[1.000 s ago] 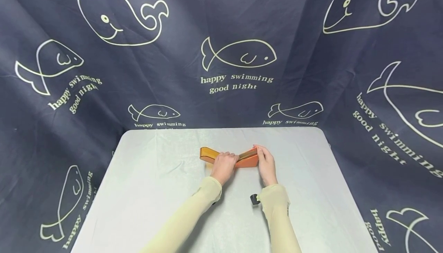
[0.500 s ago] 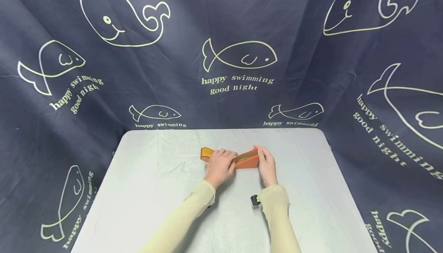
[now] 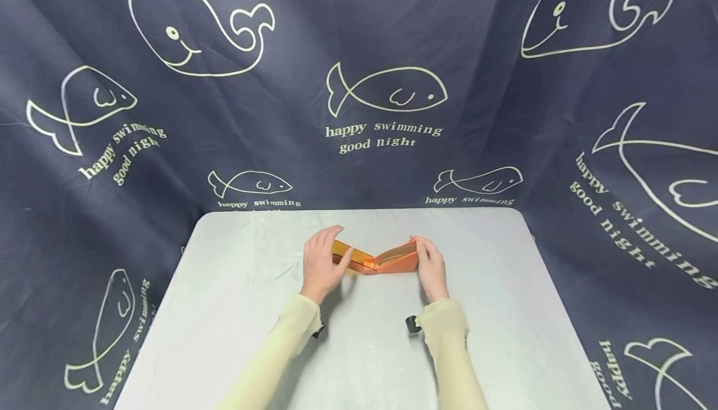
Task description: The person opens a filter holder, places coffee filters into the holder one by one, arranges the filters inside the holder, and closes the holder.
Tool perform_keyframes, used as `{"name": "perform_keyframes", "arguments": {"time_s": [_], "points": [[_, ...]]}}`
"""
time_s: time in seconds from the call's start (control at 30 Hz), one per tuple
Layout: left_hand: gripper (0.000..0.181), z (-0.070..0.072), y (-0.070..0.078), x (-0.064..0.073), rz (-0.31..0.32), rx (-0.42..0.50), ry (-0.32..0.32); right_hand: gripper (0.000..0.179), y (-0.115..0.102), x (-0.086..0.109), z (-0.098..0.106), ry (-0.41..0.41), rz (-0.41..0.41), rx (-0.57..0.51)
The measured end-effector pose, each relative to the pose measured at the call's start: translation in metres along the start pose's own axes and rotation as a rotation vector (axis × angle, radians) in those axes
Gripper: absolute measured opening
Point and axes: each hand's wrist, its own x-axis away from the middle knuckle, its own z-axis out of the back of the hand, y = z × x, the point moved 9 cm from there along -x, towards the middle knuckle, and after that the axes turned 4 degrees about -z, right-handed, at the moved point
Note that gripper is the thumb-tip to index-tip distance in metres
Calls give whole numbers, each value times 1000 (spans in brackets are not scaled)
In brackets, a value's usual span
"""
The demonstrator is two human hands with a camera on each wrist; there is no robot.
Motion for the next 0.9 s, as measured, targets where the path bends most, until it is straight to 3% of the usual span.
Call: {"name": "perform_keyframes", "arguments": {"time_s": [0.2, 0.33, 0.47, 0.9], "points": [[99, -18, -28, 25, 261, 339, -129, 45, 3, 3, -2, 15, -6, 17], [108, -29, -35, 34, 360, 490, -153, 44, 0, 3, 1, 23, 7, 16], [114, -34, -37, 35, 373, 538, -162, 44, -1, 2, 2, 18, 4, 23], [109, -38, -25, 26, 293, 628, -186, 47, 1, 2, 0, 7, 1, 1]]}}
